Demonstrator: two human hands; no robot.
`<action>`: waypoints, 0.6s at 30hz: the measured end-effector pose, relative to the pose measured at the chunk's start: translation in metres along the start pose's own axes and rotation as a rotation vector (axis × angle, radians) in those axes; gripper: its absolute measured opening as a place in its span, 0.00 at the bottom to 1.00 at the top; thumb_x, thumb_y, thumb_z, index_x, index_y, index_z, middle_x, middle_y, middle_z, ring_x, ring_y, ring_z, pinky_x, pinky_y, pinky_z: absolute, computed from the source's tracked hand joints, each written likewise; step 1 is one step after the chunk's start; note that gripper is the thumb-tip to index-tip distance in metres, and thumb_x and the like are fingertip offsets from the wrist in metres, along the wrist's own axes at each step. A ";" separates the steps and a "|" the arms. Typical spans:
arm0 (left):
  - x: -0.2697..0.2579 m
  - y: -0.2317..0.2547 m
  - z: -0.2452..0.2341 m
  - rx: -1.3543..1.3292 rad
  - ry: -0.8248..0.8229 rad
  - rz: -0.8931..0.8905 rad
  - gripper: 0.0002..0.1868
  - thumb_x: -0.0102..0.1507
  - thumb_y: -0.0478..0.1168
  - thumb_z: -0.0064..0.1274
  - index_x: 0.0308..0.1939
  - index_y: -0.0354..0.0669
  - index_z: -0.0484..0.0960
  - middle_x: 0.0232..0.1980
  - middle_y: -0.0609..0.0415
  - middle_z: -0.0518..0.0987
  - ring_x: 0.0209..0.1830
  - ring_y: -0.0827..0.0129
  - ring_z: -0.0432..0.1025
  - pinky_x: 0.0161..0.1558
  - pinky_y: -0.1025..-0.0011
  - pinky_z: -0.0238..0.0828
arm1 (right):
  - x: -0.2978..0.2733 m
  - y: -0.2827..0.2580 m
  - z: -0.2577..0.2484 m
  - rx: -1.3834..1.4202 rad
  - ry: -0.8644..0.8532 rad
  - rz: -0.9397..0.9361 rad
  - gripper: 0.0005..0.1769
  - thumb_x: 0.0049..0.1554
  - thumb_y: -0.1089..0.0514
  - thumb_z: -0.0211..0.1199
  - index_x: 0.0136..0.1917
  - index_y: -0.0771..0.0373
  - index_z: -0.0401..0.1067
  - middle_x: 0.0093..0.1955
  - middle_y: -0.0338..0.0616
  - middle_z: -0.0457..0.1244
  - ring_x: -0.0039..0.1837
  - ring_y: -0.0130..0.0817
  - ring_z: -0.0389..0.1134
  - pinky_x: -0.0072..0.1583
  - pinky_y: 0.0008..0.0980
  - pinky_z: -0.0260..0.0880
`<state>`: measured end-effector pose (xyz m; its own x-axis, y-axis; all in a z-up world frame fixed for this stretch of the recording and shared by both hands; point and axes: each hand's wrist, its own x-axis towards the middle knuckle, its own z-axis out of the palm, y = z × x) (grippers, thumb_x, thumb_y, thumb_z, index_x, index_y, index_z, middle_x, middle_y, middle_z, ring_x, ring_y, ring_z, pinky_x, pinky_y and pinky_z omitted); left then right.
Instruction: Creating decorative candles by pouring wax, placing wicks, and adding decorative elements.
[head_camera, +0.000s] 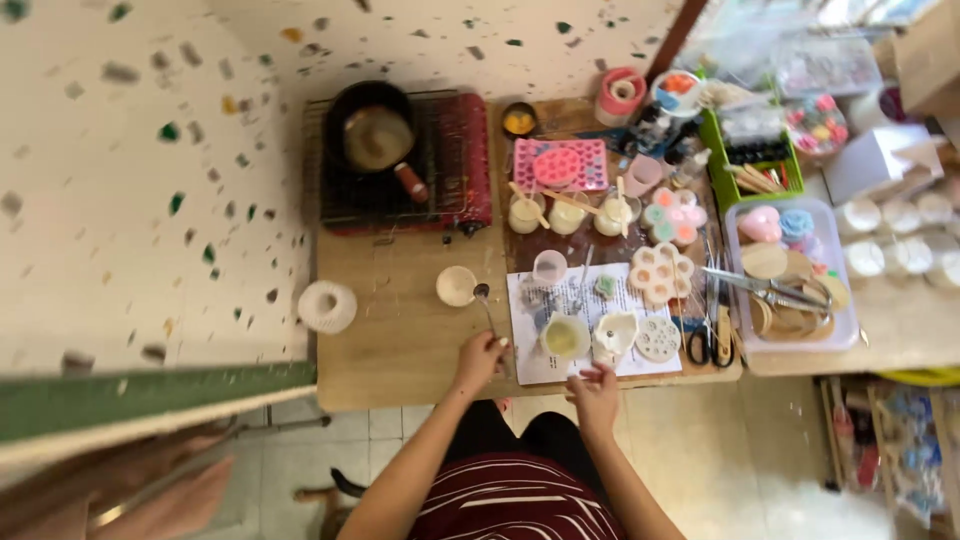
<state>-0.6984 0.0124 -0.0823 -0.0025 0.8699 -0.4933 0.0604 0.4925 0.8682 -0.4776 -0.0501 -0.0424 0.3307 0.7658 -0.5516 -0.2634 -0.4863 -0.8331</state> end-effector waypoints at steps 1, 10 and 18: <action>0.011 -0.008 -0.015 0.156 -0.033 -0.024 0.10 0.66 0.41 0.57 0.39 0.36 0.84 0.29 0.49 0.82 0.21 0.67 0.75 0.24 0.70 0.74 | 0.002 0.003 0.007 -0.155 0.095 -0.173 0.35 0.50 0.62 0.67 0.69 0.69 0.63 0.55 0.50 0.64 0.43 0.36 0.70 0.45 0.38 0.71; 0.077 -0.070 -0.004 0.434 -0.389 -0.225 0.11 0.61 0.41 0.62 0.37 0.35 0.85 0.28 0.50 0.83 0.23 0.66 0.78 0.26 0.64 0.77 | -0.002 -0.007 0.049 -0.571 0.422 -0.549 0.21 0.50 0.63 0.74 0.58 0.67 0.76 0.53 0.51 0.67 0.46 0.37 0.69 0.50 0.34 0.70; 0.068 -0.049 0.001 0.622 -0.160 0.211 0.12 0.51 0.42 0.68 0.31 0.37 0.86 0.30 0.43 0.83 0.30 0.52 0.79 0.36 0.58 0.75 | -0.020 0.001 0.033 -0.508 0.435 -0.591 0.14 0.55 0.68 0.67 0.55 0.63 0.80 0.45 0.45 0.67 0.42 0.30 0.68 0.44 0.28 0.71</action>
<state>-0.7003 0.0468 -0.1585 0.2177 0.9071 -0.3603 0.6065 0.1635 0.7781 -0.5143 -0.0522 -0.0314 0.6274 0.7731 0.0935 0.4582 -0.2694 -0.8470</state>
